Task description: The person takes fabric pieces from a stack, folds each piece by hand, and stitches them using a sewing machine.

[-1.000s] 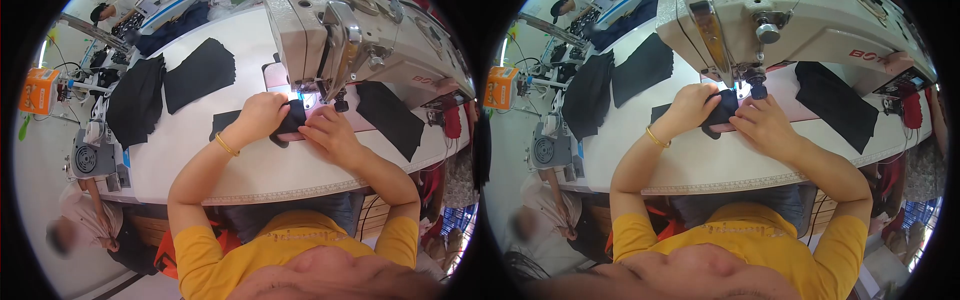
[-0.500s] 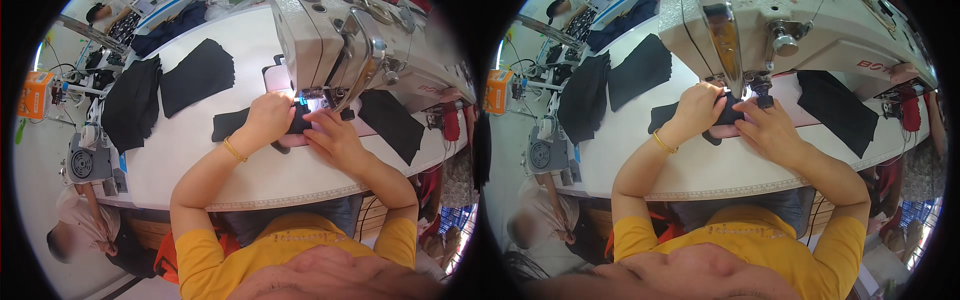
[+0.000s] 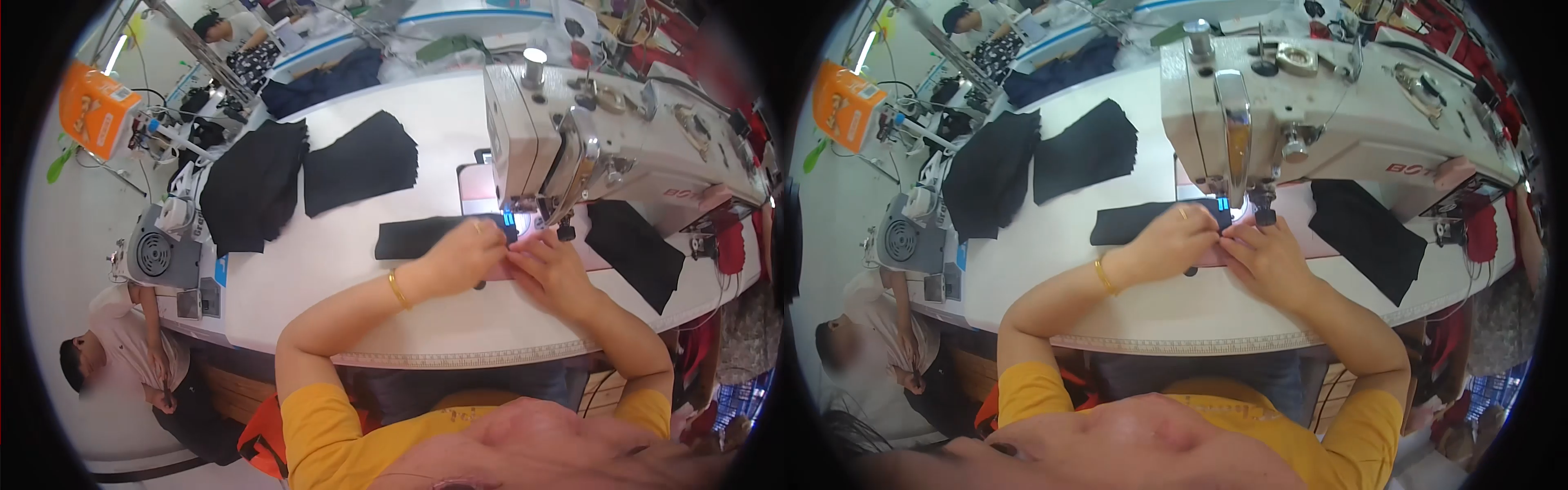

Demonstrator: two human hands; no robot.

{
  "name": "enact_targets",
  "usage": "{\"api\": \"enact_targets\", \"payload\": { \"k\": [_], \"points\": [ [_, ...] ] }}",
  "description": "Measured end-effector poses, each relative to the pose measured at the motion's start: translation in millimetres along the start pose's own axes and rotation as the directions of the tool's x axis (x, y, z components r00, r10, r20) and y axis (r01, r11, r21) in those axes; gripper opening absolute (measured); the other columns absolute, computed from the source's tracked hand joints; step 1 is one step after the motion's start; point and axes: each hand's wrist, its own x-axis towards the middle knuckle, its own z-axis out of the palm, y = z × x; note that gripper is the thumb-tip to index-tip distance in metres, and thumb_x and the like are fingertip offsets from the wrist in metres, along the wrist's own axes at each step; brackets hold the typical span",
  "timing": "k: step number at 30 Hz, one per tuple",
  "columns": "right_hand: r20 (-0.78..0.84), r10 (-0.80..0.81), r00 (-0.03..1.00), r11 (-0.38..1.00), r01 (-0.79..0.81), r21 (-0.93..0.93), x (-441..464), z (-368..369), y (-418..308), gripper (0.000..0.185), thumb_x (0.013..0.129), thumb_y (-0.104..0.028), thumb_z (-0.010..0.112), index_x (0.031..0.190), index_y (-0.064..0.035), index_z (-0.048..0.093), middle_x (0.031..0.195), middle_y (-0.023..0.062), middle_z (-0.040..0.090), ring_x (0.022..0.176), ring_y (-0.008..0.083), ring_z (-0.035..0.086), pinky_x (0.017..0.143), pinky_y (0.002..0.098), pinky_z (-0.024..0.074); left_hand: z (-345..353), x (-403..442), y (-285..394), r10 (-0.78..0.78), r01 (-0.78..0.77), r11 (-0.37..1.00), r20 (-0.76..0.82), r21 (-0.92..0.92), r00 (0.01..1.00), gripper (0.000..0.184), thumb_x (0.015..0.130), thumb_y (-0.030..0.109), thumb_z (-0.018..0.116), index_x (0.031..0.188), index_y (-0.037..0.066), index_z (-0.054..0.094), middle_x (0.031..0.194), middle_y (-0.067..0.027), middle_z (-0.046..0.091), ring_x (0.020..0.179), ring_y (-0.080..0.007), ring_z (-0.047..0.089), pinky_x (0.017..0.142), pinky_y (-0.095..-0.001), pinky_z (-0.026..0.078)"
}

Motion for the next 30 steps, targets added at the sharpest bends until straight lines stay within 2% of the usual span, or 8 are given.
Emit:
{"api": "enact_targets", "payload": {
  "k": [9,11,14,16,18,20,21,30],
  "points": [
    [-0.021,0.064,0.998,0.998,-0.063,0.026,6.3,6.0,8.4,0.033,0.071,-0.009,0.073,0.103,-0.0057,0.065,0.107,0.006,0.063,0.093,0.0295,0.058,0.074,0.0389,0.0508,0.2,1.0,-22.7,-0.079,0.07,0.992,-0.085,-0.108,0.993,0.027,0.072,-0.005,0.06,0.097,0.004,0.066,0.103,-0.008,0.06,0.099,-0.0279,0.058,0.088,-0.0378,0.047],
    [0.032,0.112,0.993,0.993,-0.113,0.025,3.8,9.0,9.9,0.031,0.078,-0.016,0.071,0.107,-0.0092,0.061,0.113,0.0022,0.059,0.104,0.0257,0.055,0.086,0.0441,0.0392,4.3,-0.5,-35.1,-0.094,0.086,0.992,-0.084,-0.09,0.992,0.028,0.073,-0.006,0.06,0.099,0.005,0.066,0.103,-0.0079,0.06,0.098,-0.0277,0.058,0.086,-0.038,0.048],
    [0.023,0.112,0.993,0.99,-0.114,0.089,1.6,10.7,11.8,0.028,0.078,-0.015,0.07,0.104,-0.0086,0.061,0.11,0.0028,0.06,0.104,0.0255,0.055,0.086,0.0438,0.0392,-10.7,8.0,-42.9,-0.197,0.197,0.976,0.011,-0.088,0.98,0.034,0.074,-0.007,0.06,0.104,0.007,0.066,0.105,-0.009,0.06,0.097,-0.0293,0.058,0.084,-0.0392,0.048],
    [0.011,0.105,0.994,0.991,-0.105,0.088,3.7,7.5,11.0,0.026,0.079,-0.014,0.07,0.103,-0.0084,0.062,0.108,0.0031,0.06,0.103,0.0258,0.055,0.085,0.0437,0.0392,-15.2,17.7,-54.3,-0.352,0.351,0.931,0.012,-0.096,0.936,0.025,0.079,0.001,0.062,0.104,0.007,0.061,0.102,-0.0113,0.058,0.091,-0.0336,0.059,0.078,-0.0421,0.049],
    [0.009,0.095,0.995,0.992,-0.096,0.086,5.2,5.5,10.8,0.024,0.079,-0.014,0.069,0.102,-0.0082,0.062,0.106,0.0034,0.061,0.103,0.0261,0.055,0.085,0.0437,0.0392,-10.5,25.9,-63.2,-0.375,0.37,0.913,0.002,-0.174,0.927,0.026,0.079,0.005,0.064,0.104,0.007,0.059,0.101,-0.0138,0.056,0.092,-0.0368,0.059,0.077,-0.0442,0.05],
    [-0.067,0.03,0.997,0.998,-0.025,0.065,9.2,6.1,13.2,0.026,0.071,-0.006,0.072,0.095,-0.006,0.062,0.099,0.0066,0.061,0.09,0.0314,0.058,0.074,0.0414,0.0506,-0.5,29.2,-72.5,-0.401,0.4,0.912,0.015,-0.087,0.916,0.025,0.079,0.01,0.066,0.103,0.007,0.059,0.101,-0.014,0.056,0.091,-0.036,0.06,0.077,-0.0433,0.05],
    [-0.071,0.035,0.997,0.998,-0.031,0.059,9.4,6.4,15.0,0.026,0.071,-0.006,0.072,0.095,-0.006,0.062,0.099,0.0066,0.061,0.09,0.0314,0.058,0.074,0.0414,0.0506,1.5,31.2,-72.9,-0.45,0.45,0.893,0.022,-0.025,0.893,0.025,0.078,0.014,0.066,0.101,0.008,0.059,0.099,-0.0126,0.057,0.088,-0.0356,0.06,0.075,-0.0437,0.05],
    [-0.106,0.035,0.994,0.995,-0.024,0.099,6.2,10.2,10.7,0.023,0.074,-0.006,0.07,0.096,-0.0061,0.063,0.097,0.0075,0.061,0.093,0.0308,0.058,0.077,0.0416,0.0493,1.7,21.6,-57.8,-0.332,0.353,0.931,-0.189,0.094,0.924,0.012,0.078,0.008,0.064,0.088,0.005,0.058,0.089,-0.0113,0.058,0.084,-0.0333,0.06,0.069,-0.0439,0.05]
  ]
}}
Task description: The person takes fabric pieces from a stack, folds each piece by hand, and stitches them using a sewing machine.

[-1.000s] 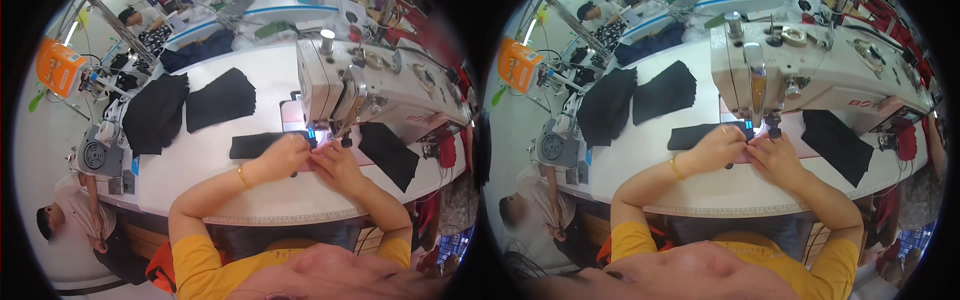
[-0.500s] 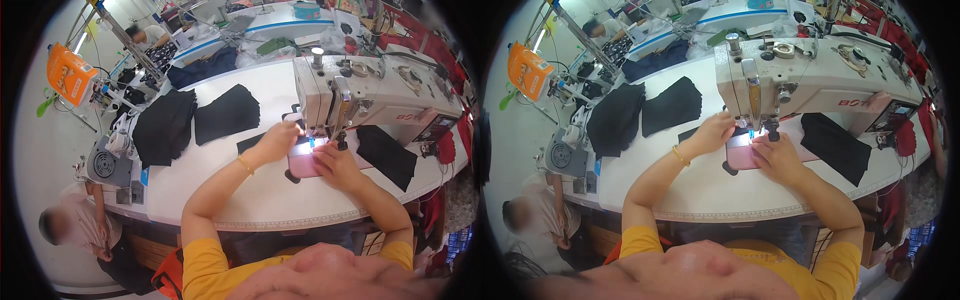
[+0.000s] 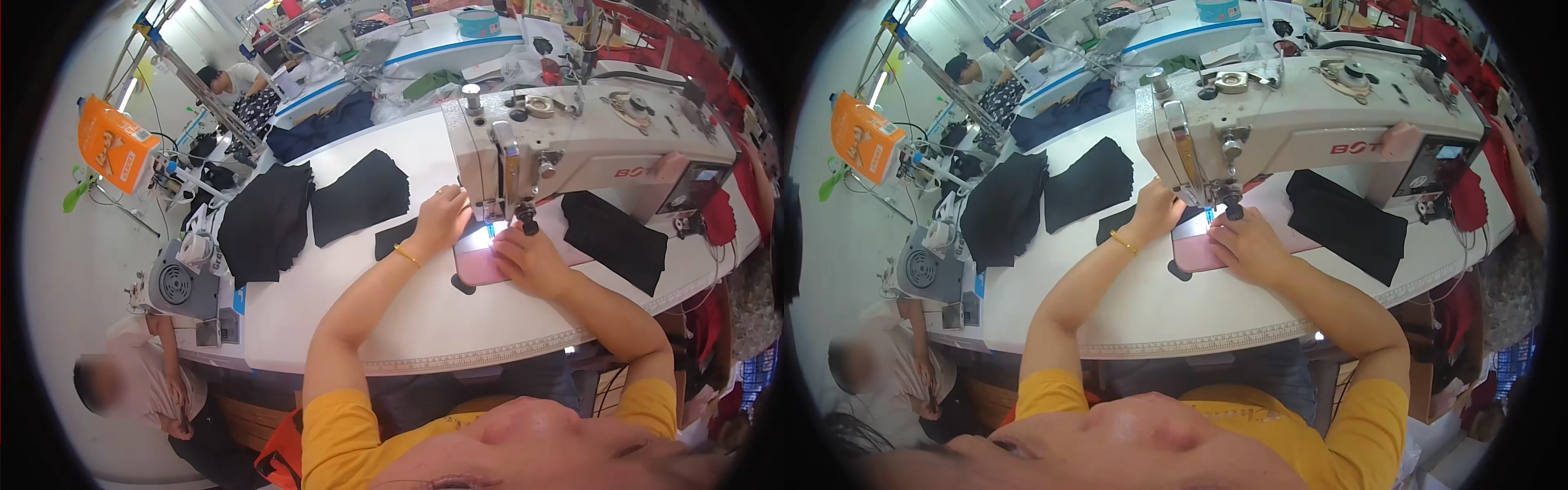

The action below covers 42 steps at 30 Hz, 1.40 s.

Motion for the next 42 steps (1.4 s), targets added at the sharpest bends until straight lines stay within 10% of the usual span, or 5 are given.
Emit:
{"api": "enact_targets", "payload": {
  "k": [8,14,17,23,42],
  "points": [
    [0.065,0.185,0.981,0.77,-0.186,0.61,2.7,-18.9,-72.6,0.073,0.075,-0.018,0.081,0.137,-0.0049,0.044,0.115,0.016,0.058,0.112,0.0348,0.056,0.098,0.0413,0.0434,-104.7,-36.1,124.6,-0.15,0.121,0.927,-0.056,-0.355,0.987,0.009,0.082,0.005,0.07,0.085,0.0,0.063,0.067,-0.0091,0.06,0.055,-0.0148,0.056,0.053,-0.0268,0.043],
    [0.538,0.265,0.8,0.286,-0.598,0.749,-6.6,-17.6,-53.3,0.031,0.086,-0.005,0.066,0.114,0.0,0.054,0.086,0.0086,0.066,0.074,0.0146,0.064,0.065,0.0299,0.0524,-131.4,-64.8,88.4,-0.719,0.63,0.58,0.039,-0.516,0.694,0.011,0.082,0.002,0.07,0.088,0.002,0.061,0.069,-0.0078,0.06,0.061,-0.014,0.06,0.055,-0.0251,0.046],
    [0.513,0.332,0.791,0.581,-0.6,0.55,1.1,-19.5,-27.7,0.026,0.085,-0.004,0.063,0.11,-0.001,0.056,0.083,0.0092,0.065,0.073,0.0186,0.064,0.066,0.0315,0.0521,-101.3,-92.2,49.1,-0.347,0.372,0.917,-0.17,0.146,0.922,0.018,0.078,0.0,0.07,0.094,0.003,0.062,0.093,-0.0097,0.063,0.08,-0.0199,0.061,0.069,-0.031,0.049],
    [0.206,0.151,0.967,0.937,-0.206,0.282,4.8,-16.9,-19.9,0.028,0.079,0.0,0.066,0.107,-0.0035,0.061,0.092,0.0122,0.062,0.076,0.0253,0.064,0.065,0.0328,0.0539,-51.7,-89.0,56.4,0.234,-0.183,0.961,0.257,-0.205,0.938,0.036,0.072,0.005,0.071,0.106,0.006,0.061,0.121,-0.0141,0.053,0.11,-0.034,0.053,0.096,-0.0438,0.042],
    [0.095,-0.025,0.995,0.999,0.03,-0.046,-8.3,-20.5,7.1,0.026,0.07,-0.005,0.075,0.095,-0.0069,0.068,0.101,0.008,0.061,0.091,0.0286,0.061,0.07,0.0365,0.0517,-23.8,-36.6,42.4,0.208,-0.176,0.962,0.146,-0.208,0.967,0.028,0.069,0.009,0.077,0.093,0.003,0.062,0.103,-0.0087,0.058,0.101,-0.0302,0.056,0.089,-0.0393,0.046]
  ]
}}
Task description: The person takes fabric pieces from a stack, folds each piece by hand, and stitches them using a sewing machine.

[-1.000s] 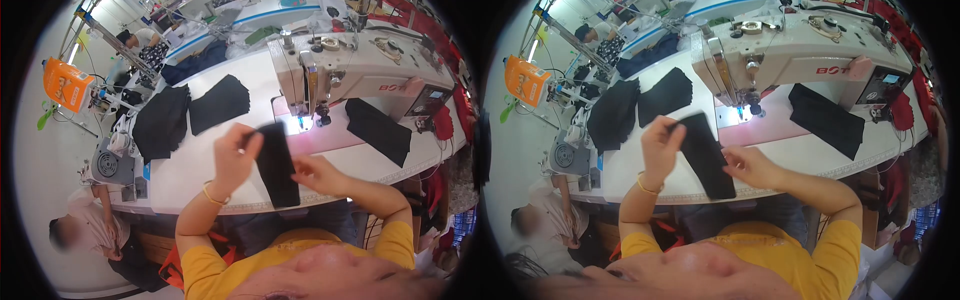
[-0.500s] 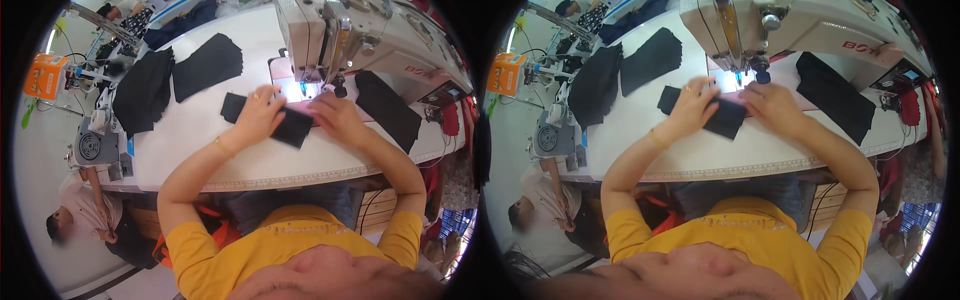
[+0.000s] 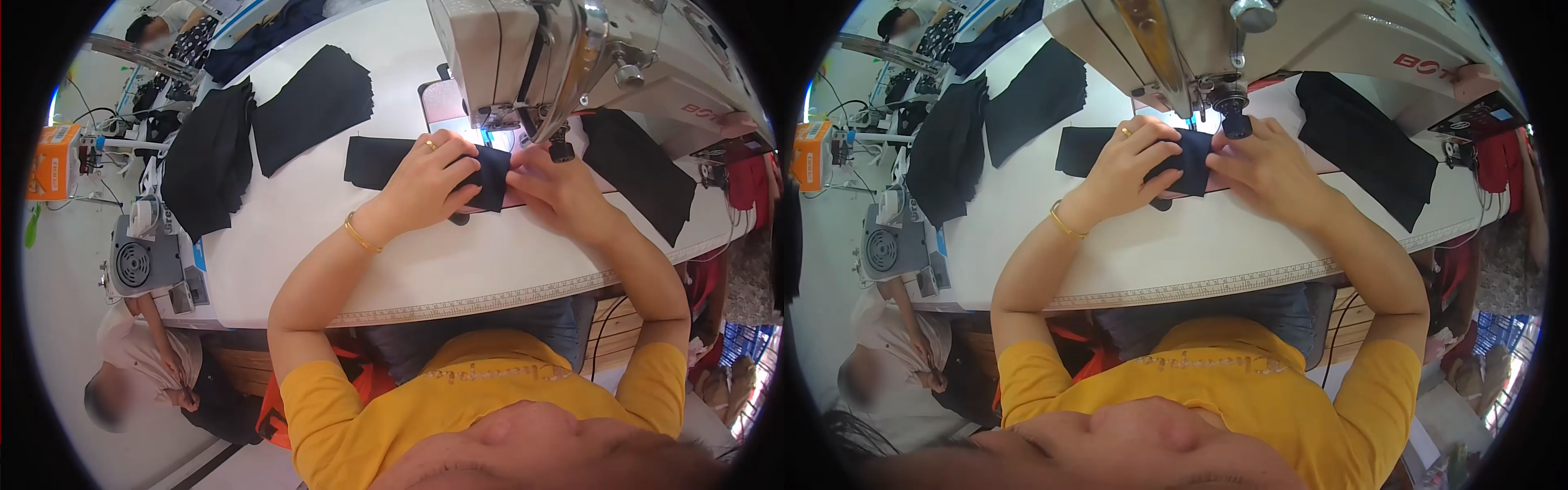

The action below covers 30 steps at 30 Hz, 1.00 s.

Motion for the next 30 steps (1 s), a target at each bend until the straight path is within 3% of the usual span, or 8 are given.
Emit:
{"api": "enact_targets", "payload": {
  "k": [2,8,11,14,16,20,25,30],
  "points": [
    [0.096,-0.036,0.995,0.998,0.031,0.053,-2.0,3.6,-2.9,0.028,0.069,-0.007,0.076,0.096,-0.008,0.068,0.107,0.0063,0.058,0.094,0.0283,0.06,0.07,0.0371,0.0522,0.6,2.7,0.0,0.01,-0.011,0.999,-0.016,-0.049,1.0,0.025,0.071,0.01,0.075,0.09,0.004,0.061,0.1,-0.0073,0.057,0.099,-0.0279,0.055,0.085,-0.0383,0.045],
    [0.07,0.062,0.996,0.998,-0.063,0.013,-3.2,4.8,3.5,0.033,0.067,-0.006,0.076,0.099,-0.0104,0.069,0.104,0.0064,0.057,0.095,0.0296,0.06,0.073,0.0381,0.0526,-3.1,-0.7,2.1,0.08,-0.077,0.993,0.028,-0.084,0.996,0.018,0.071,0.009,0.073,0.08,0.006,0.058,0.09,-0.0055,0.055,0.09,-0.0257,0.054,0.076,-0.0362,0.044],
    [0.046,0.017,0.999,1.0,-0.017,-0.007,-1.6,3.6,5.0,0.032,0.068,-0.005,0.076,0.099,-0.0101,0.069,0.105,0.0071,0.057,0.095,0.0303,0.059,0.074,0.0388,0.0523,-2.5,-3.4,3.4,0.091,-0.086,0.995,0.096,-0.056,0.991,0.018,0.07,0.005,0.074,0.078,0.004,0.057,0.093,-0.0085,0.055,0.092,-0.0279,0.055,0.081,-0.0371,0.047],
    [0.049,0.029,0.998,1.0,-0.029,-0.002,-1.4,3.2,4.3,0.032,0.068,-0.004,0.076,0.099,-0.0096,0.068,0.106,0.0074,0.057,0.095,0.031,0.059,0.075,0.0395,0.0519,3.6,1.9,5.7,0.195,-0.197,0.978,-0.034,-0.061,0.98,0.016,0.072,0.007,0.072,0.081,0.005,0.059,0.089,-0.0071,0.055,0.088,-0.0268,0.054,0.079,-0.0374,0.046],
    [0.037,0.026,0.999,1.0,-0.026,-0.006,-1.8,4.2,4.3,0.032,0.068,-0.003,0.076,0.099,-0.0092,0.068,0.106,0.0075,0.058,0.095,0.0312,0.059,0.074,0.0394,0.0518,4.1,2.5,12.8,0.013,-0.017,0.99,-0.026,-0.142,1.0,0.014,0.072,0.007,0.071,0.081,0.004,0.06,0.09,-0.0081,0.055,0.09,-0.0277,0.054,0.081,-0.039,0.047],
    [0.022,0.017,1.0,1.0,-0.017,-0.01,-1.0,4.3,4.4,0.031,0.068,-0.001,0.075,0.097,-0.0074,0.068,0.105,0.0075,0.058,0.095,0.0315,0.06,0.075,0.0394,0.0515,9.5,2.9,10.4,0.034,-0.036,0.996,-0.034,-0.079,0.999,0.013,0.074,0.008,0.071,0.08,0.005,0.06,0.091,-0.0087,0.056,0.091,-0.028,0.054,0.08,-0.0386,0.048],
    [0.019,0.02,1.0,1.0,-0.02,-0.003,0.0,3.2,4.2,0.028,0.069,-0.001,0.075,0.095,-0.0057,0.067,0.106,0.0074,0.057,0.095,0.032,0.06,0.075,0.0397,0.0514,8.0,2.6,9.6,0.194,-0.195,0.98,-0.034,-0.027,0.98,0.014,0.072,0.003,0.072,0.08,0.001,0.061,0.097,-0.0102,0.059,0.099,-0.0293,0.059,0.084,-0.0365,0.052],
    [0.013,0.016,1.0,1.0,-0.016,0.007,-0.7,3.9,4.5,0.026,0.069,-0.001,0.075,0.093,-0.0051,0.067,0.108,0.0077,0.056,0.095,0.0325,0.06,0.074,0.04,0.0514,9.9,0.2,9.3,0.248,-0.249,0.968,0.033,0.026,0.968,0.012,0.073,0.0,0.07,0.078,0.0,0.059,0.1,-0.0108,0.061,0.109,-0.0293,0.058,0.091,-0.0377,0.051]
  ]
}}
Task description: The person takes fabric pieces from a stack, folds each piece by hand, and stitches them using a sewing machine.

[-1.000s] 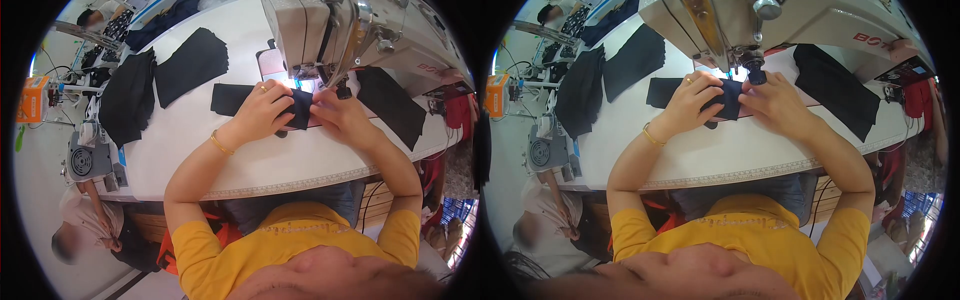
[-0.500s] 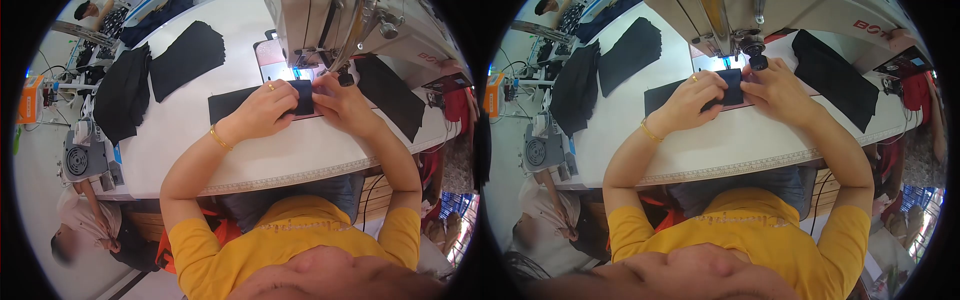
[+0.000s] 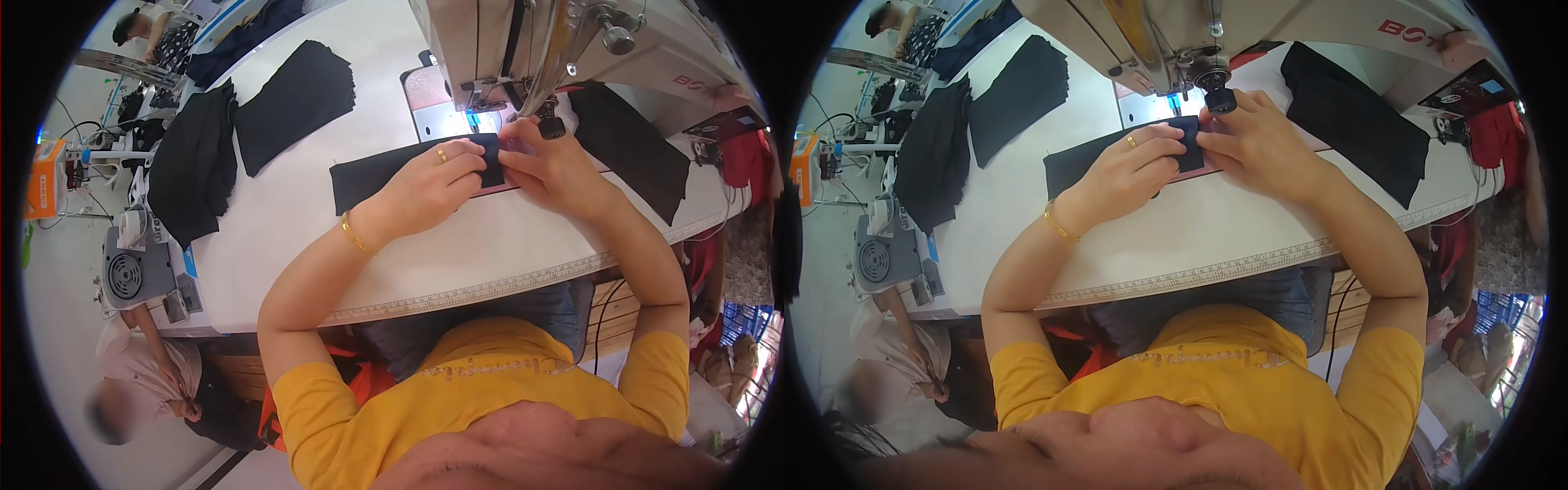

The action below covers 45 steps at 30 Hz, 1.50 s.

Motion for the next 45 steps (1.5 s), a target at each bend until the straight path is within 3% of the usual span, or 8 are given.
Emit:
{"api": "enact_targets", "payload": {
  "k": [9,11,16,32,37,40,42,45],
  "points": [
    [-0.009,0.007,1.0,1.0,-0.007,-0.029,-0.4,-11.1,1.9,0.029,0.07,-0.008,0.075,0.099,-0.0097,0.068,0.107,0.006,0.062,0.103,0.0266,0.057,0.084,0.0401,0.043,-3.9,-1.2,-1.9,-0.084,0.086,0.988,0.021,-0.128,0.996,0.012,0.075,0.0,0.07,0.083,0.0,0.06,0.102,-0.0114,0.059,0.112,-0.0314,0.057,0.093,-0.0395,0.05],
    [0.088,-0.033,0.996,0.993,0.023,0.114,0.1,-11.4,-1.4,0.032,0.07,-0.001,0.073,0.101,-0.0059,0.066,0.112,0.0069,0.062,0.102,0.0286,0.062,0.078,0.0395,0.0523,-3.7,-1.6,-4.7,-0.094,0.093,0.988,-0.002,-0.125,0.996,0.012,0.076,0.0,0.07,0.084,0.0,0.06,0.102,-0.0115,0.059,0.112,-0.0317,0.057,0.093,-0.0398,0.05],
    [0.171,-0.039,0.985,0.994,0.021,0.105,3.6,-9.9,-2.1,0.033,0.073,-0.001,0.072,0.105,-0.0049,0.066,0.112,0.006,0.062,0.101,0.0291,0.062,0.079,0.036,0.0539,-5.1,-3.8,-8.0,-0.15,0.15,0.983,0.0,-0.106,0.989,0.012,0.077,0.001,0.069,0.087,0.0,0.061,0.103,-0.0113,0.059,0.112,-0.0319,0.057,0.092,-0.0403,0.05],
    [0.08,-0.047,0.996,0.998,0.05,-0.034,5.5,-1.5,-3.7,0.035,0.073,0.001,0.07,0.106,-0.0069,0.066,0.111,0.0043,0.063,0.103,0.0276,0.059,0.075,0.034,0.0549,-7.0,-7.0,-18.4,-0.2,0.193,0.959,-0.011,-0.206,0.98,0.018,0.079,0.003,0.067,0.097,0.003,0.069,0.107,-0.0102,0.059,0.109,-0.0305,0.058,0.093,-0.039,0.05],
    [0.077,0.087,0.993,0.996,-0.086,-0.019,4.3,-2.4,-2.2,0.038,0.072,0.0,0.07,0.109,-0.0067,0.064,0.11,0.0075,0.061,0.104,0.0303,0.059,0.08,0.038,0.0539,-0.7,-2.4,-34.6,-0.2,0.194,0.979,-0.123,-0.06,0.972,0.02,0.076,0.003,0.07,0.096,0.004,0.068,0.109,-0.0088,0.058,0.102,-0.0295,0.058,0.092,-0.0377,0.049],
    [0.122,0.009,0.993,0.999,-0.015,0.053,10.2,-14.8,-19.9,0.043,0.073,0.0,0.07,0.114,-0.0067,0.061,0.113,0.0112,0.06,0.105,0.0339,0.058,0.084,0.0428,0.052,-21.2,-5.7,-33.4,-0.2,0.209,0.974,-0.101,0.087,0.975,0.02,0.076,0.003,0.072,0.095,0.005,0.068,0.108,-0.0077,0.059,0.102,-0.0279,0.058,0.093,-0.0376,0.047],
    [0.143,-0.047,0.989,0.99,0.026,0.139,25.5,-10.7,-34.6,0.047,0.073,0.0,0.071,0.117,-0.0073,0.059,0.116,0.0122,0.059,0.106,0.0347,0.058,0.086,0.0433,0.0509,-47.8,-13.8,-39.6,-0.353,0.356,0.935,-0.12,0.001,0.928,0.021,0.075,0.004,0.072,0.096,0.006,0.069,0.103,-0.0081,0.063,0.1,-0.028,0.059,0.088,-0.0369,0.049],
    [0.109,-0.169,0.98,0.965,0.141,0.223,62.7,22.0,-56.5,0.055,0.072,-0.004,0.073,0.124,-0.0097,0.055,0.122,0.013,0.057,0.113,0.0341,0.055,0.09,0.045,0.0472,-83.3,-34.4,-69.1,-0.478,0.525,0.827,-0.242,0.202,0.844,0.02,0.077,0.008,0.073,0.095,0.004,0.067,0.099,-0.0099,0.065,0.096,-0.031,0.06,0.081,-0.0379,0.049]
  ]
}}
